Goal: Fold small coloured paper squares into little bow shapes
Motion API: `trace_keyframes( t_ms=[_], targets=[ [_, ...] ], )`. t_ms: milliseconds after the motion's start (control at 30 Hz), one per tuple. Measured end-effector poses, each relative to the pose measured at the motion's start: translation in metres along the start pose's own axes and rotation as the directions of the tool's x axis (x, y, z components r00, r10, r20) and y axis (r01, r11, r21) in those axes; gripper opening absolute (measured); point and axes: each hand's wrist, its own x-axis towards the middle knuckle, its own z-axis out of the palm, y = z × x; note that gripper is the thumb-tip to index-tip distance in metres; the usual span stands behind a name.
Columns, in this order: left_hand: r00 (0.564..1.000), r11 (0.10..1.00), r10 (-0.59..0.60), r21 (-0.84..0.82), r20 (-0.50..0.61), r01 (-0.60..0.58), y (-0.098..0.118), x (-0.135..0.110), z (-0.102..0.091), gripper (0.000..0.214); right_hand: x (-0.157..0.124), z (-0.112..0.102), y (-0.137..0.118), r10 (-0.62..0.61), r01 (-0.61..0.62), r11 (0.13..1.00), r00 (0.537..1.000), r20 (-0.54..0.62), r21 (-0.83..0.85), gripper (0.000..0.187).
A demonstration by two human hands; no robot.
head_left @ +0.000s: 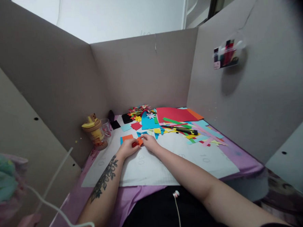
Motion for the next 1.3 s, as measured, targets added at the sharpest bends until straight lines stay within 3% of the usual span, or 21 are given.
trace_keyframes(
  t_ms=[133,367,800,1300],
  targets=[
    [1.000,0.998,-0.016,-0.054,-0.022,0.015,0.002,0.000,0.000,0.022,-0.004,-0.006,0.001,-0.033,0.032,0.998,0.999,-0.004,-0.047,0.027],
    [0.999,1.000,0.023,-0.010,-0.034,-0.023,-0.001,0.000,0.003,0.023,-0.007,-0.008,0.000,-0.024,0.023,0.999,0.999,0.037,0.023,0.027],
    [0.996,0.972,-0.087,-0.217,0.024,0.091,-0.011,0.000,0.001,0.025,-0.009,-0.009,0.000,-0.066,0.068,0.993,0.998,0.019,-0.099,0.026],
    [0.995,0.992,-0.101,-0.079,0.002,0.100,-0.003,0.001,0.002,0.029,-0.005,-0.007,0.001,-0.074,0.075,0.996,0.997,0.016,-0.053,0.026]
  ],
)
